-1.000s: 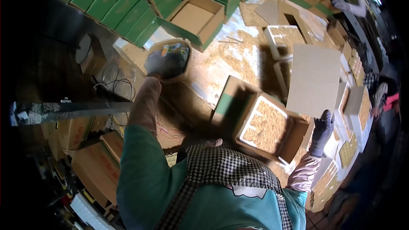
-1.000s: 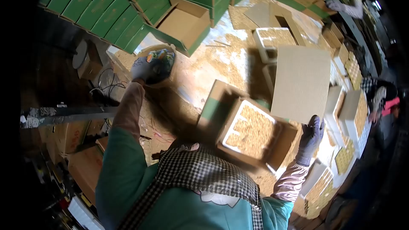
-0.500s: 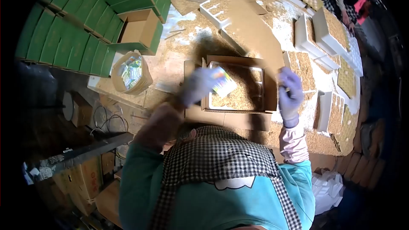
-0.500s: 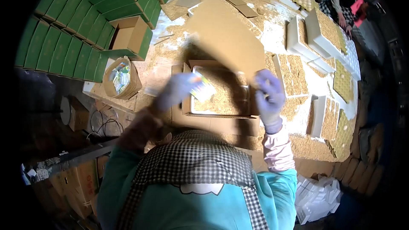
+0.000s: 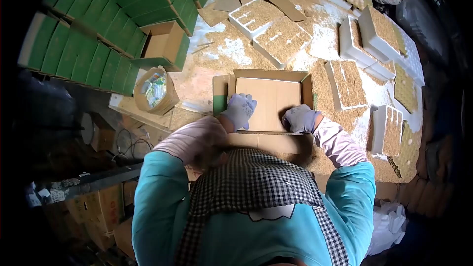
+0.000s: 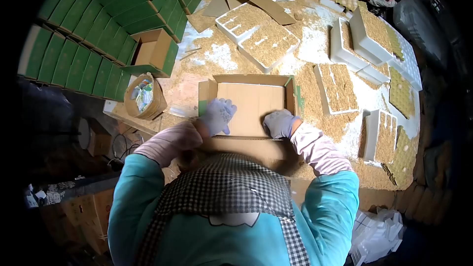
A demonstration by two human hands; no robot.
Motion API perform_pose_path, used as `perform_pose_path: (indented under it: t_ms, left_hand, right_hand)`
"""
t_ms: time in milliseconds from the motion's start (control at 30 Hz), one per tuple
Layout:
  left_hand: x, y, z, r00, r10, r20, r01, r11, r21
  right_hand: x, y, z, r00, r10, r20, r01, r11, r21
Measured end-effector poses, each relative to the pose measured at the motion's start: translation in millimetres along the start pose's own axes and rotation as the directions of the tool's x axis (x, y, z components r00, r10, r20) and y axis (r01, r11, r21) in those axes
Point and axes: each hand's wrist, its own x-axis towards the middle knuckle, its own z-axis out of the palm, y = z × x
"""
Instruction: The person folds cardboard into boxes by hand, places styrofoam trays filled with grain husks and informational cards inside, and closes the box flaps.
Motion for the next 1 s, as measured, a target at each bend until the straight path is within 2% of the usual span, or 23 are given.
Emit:
perform_pose_path:
  t_ms: [33, 100, 167, 200, 233, 267, 300, 367, 400, 433, 467, 500, 567, 633, 667, 700, 733, 767, 833, 867, 900, 967, 1000]
  left_hand:
    - [7, 2, 3, 0.996, -0.067, 0.058, 0.066, 0.998, 0.018]
    - [13, 7, 15, 0.982, -0.139, 0.127, 0.136, 0.990, 0.026]
    - [17, 7, 26, 0.982, -0.170, 0.084, 0.164, 0.984, 0.068]
    - [7, 5, 25, 0.979, -0.181, 0.090, 0.176, 0.982, 0.063]
    - [-8, -2, 24, 0.945, 0.047, -0.324, -0.087, 0.990, -0.111]
    - [-23, -12, 19, 0.688, 0.178, -0.703, -0.387, 0.910, -0.148]
    - [-40, -27, 10, 0.691, 0.175, -0.701, -0.381, 0.913, -0.148]
    - [-68, -50, -7, 0.800, -0.270, -0.537, 0.015, 0.902, -0.431]
    - [-66, -49, 0, 0.801, -0.276, -0.531, 0.021, 0.900, -0.436]
    - [-60, -46, 15, 0.864, -0.355, -0.356, -0.004, 0.704, -0.711]
    - [-50, -42, 30, 0.914, -0.371, -0.167, 0.008, 0.427, -0.904]
    - [-44, -35, 21, 0.947, -0.320, 0.016, 0.052, 0.104, -0.993]
    - [-39, -23, -22, 0.959, -0.209, 0.189, 0.154, -0.173, -0.973]
    - [10, 2, 93, 0.779, -0.622, 0.083, 0.092, -0.017, -0.996]
    - [7, 3, 98, 0.746, -0.658, 0.098, 0.153, 0.026, -0.988]
    - [4, 0, 108, 0.746, -0.659, 0.094, 0.104, -0.025, -0.994]
    - [3, -3, 119, 0.765, -0.642, 0.056, 0.021, -0.061, -0.998]
    - [3, -12, 125, 0.783, -0.622, 0.005, -0.064, -0.090, -0.994]
    - [-8, -35, 111, 0.888, -0.457, -0.055, -0.193, -0.261, -0.946]
    - [-13, -44, 105, 0.862, -0.489, -0.135, -0.248, -0.174, -0.953]
    - [-17, -56, 102, 0.833, -0.509, -0.217, -0.300, -0.086, -0.950]
    - [-48, -117, 111, 0.875, -0.472, -0.105, -0.162, -0.081, -0.983]
    - [-91, -160, 63, 0.857, -0.502, -0.115, -0.191, -0.102, -0.976]
  right_hand:
    - [-4, 0, -1, 1.000, -0.003, 0.002, 0.003, 1.000, -0.011]
    - [-19, -11, 1, 0.875, 0.009, -0.485, -0.022, 1.000, -0.021]
    - [-45, -13, -20, 0.686, 0.232, -0.689, 0.061, 0.926, 0.373]
    - [-59, -10, -24, 0.594, 0.377, -0.710, -0.007, 0.886, 0.464]
    - [-70, -2, -23, 0.482, 0.512, -0.711, -0.063, 0.829, 0.555]
    - [-80, 16, -16, 0.522, 0.610, -0.596, -0.119, 0.744, 0.657]
    - [-85, 32, -5, 0.590, 0.624, -0.512, -0.131, 0.700, 0.702]
    - [-74, 49, 21, 0.764, 0.507, -0.399, -0.003, 0.622, 0.783]
    - [-58, 42, 24, 0.770, 0.464, -0.438, -0.002, 0.688, 0.726]
    - [-39, 30, 25, 0.776, 0.417, -0.474, 0.000, 0.751, 0.660]
    - [-20, 17, 16, 0.833, 0.316, -0.454, 0.000, 0.821, 0.571]
    - [-2, 8, 7, 0.935, 0.222, -0.276, -0.072, 0.882, 0.465]
    - [11, 20, 31, 0.836, 0.193, -0.513, 0.036, 0.915, 0.403]
    - [3, 34, 44, 0.597, 0.315, -0.738, 0.039, 0.907, 0.418]
    - [17, 57, 84, 0.500, 0.464, -0.731, -0.078, 0.865, 0.495]
    - [38, 74, 118, 0.381, 0.597, -0.706, -0.183, 0.797, 0.576]
    - [42, 65, 105, 0.397, 0.567, -0.722, -0.163, 0.817, 0.552]
    - [39, 47, 81, 0.459, 0.628, -0.628, 0.047, 0.688, 0.724]
    - [19, -5, 30, 0.642, 0.646, -0.412, 0.357, 0.224, 0.907]
    - [19, -17, 15, 0.736, 0.596, -0.322, 0.438, -0.057, 0.897]
    - [25, -22, 9, 0.706, 0.619, -0.344, 0.444, -0.008, 0.896]
    - [43, -28, -1, 0.789, 0.550, -0.273, 0.491, -0.299, 0.818]
    - [52, -46, -24, 0.770, 0.573, -0.279, 0.520, -0.313, 0.795]
